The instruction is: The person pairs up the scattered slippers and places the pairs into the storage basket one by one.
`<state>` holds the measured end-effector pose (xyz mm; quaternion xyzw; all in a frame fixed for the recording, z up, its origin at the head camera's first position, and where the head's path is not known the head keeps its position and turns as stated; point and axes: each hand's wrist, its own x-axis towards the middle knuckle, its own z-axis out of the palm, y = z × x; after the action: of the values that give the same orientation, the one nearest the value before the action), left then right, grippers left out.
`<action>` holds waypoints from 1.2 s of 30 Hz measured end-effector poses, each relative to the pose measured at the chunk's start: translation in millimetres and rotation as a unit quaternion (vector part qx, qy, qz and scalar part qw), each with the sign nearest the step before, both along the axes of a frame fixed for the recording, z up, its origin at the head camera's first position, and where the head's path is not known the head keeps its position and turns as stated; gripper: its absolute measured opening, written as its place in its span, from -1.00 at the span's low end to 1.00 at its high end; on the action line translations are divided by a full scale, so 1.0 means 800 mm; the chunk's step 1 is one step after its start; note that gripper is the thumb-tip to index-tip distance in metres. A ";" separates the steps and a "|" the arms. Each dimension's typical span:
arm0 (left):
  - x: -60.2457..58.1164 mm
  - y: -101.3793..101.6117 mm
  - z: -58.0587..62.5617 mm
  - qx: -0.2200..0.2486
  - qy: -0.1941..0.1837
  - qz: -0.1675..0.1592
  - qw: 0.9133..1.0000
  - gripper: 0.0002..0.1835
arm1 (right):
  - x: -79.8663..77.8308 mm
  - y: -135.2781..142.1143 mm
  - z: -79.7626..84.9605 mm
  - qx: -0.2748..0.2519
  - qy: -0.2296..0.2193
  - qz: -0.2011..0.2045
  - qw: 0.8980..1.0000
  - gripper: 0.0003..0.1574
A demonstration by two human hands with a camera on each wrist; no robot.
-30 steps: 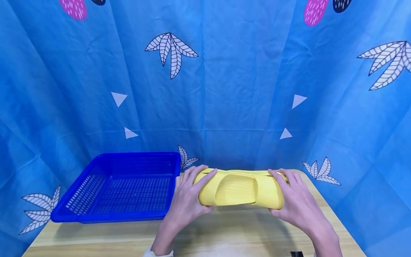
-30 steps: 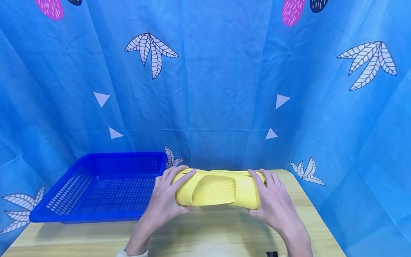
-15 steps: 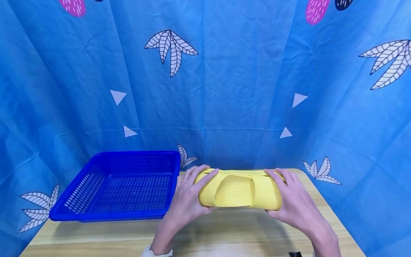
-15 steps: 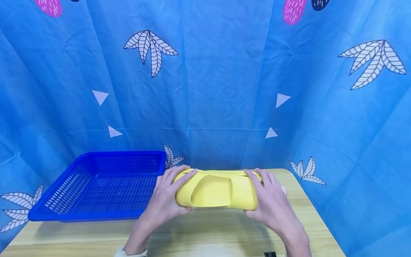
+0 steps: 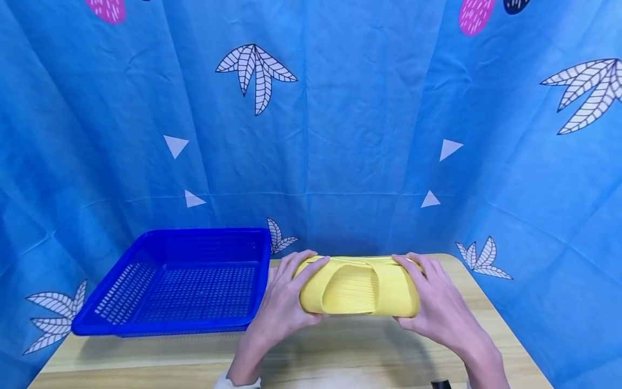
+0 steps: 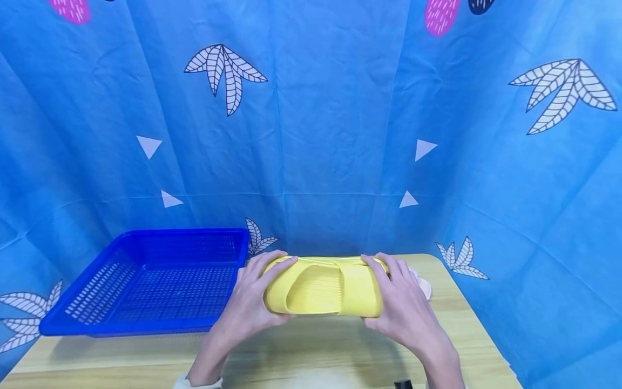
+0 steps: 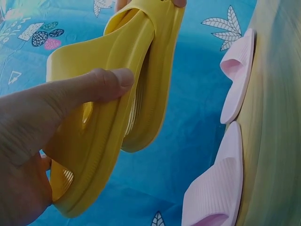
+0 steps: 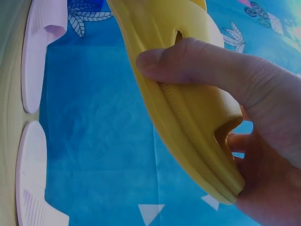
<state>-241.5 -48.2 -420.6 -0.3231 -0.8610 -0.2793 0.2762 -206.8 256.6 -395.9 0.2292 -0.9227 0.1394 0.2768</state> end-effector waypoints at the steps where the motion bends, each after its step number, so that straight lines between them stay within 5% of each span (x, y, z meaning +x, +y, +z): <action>1: 0.000 0.000 0.000 0.001 0.000 0.000 1.000 0.15 | 0.000 0.000 0.000 0.000 0.000 0.000 1.000 0.39; 36: 0.001 0.004 0.001 0.020 0.003 -0.010 1.000 0.14 | -0.005 -0.021 -0.005 -0.025 0.000 0.023 0.999 0.44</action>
<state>-240.8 -45.0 -419.9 -0.3269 -0.8510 -0.2985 0.2826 -211.0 240.1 -399.8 0.2436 -0.9135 0.1688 0.2788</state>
